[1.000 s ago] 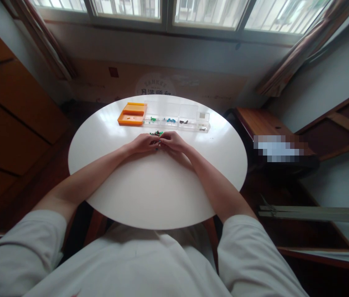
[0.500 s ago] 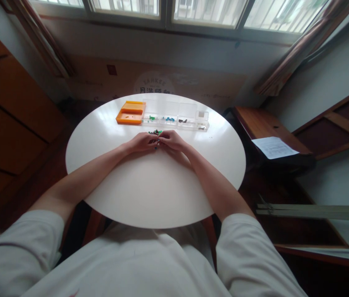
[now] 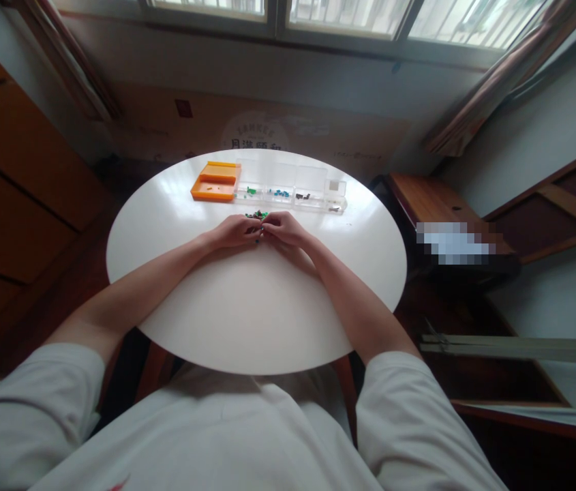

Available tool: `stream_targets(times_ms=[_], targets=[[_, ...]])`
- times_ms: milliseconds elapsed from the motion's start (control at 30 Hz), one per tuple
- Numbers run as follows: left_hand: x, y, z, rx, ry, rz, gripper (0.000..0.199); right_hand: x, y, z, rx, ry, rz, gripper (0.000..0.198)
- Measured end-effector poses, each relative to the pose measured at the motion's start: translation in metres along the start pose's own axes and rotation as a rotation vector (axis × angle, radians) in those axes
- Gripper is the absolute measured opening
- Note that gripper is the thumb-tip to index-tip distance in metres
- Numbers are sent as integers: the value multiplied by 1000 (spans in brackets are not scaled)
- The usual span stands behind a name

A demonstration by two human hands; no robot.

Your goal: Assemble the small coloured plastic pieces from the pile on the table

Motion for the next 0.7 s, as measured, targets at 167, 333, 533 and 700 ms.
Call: stream_targets(times_ms=[167,333,533,700], targets=[[0,-1,0,8,-18,-2,30,0,2,-4,10,-21,1,20],[1,-1,0,3,-50,-16,29,0,1,-1,8,-16,-2,21],[1,-1,-1,4,-60,-23,29,-1,-1,4,-5,-6,-5,22],[1,-1,-1,-3,-57,-16,30,-1,0,0,-16,8,-13,23]])
Point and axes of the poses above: each hand's wrist, its own y-axis towards the middle knuckle, its own x-axis out of the back of the hand, z = x × y, the point moved 4 cm from there along y, towards the middle knuckle, and after that the axes turned 7 degrees about -z, right-handed, at the moved point
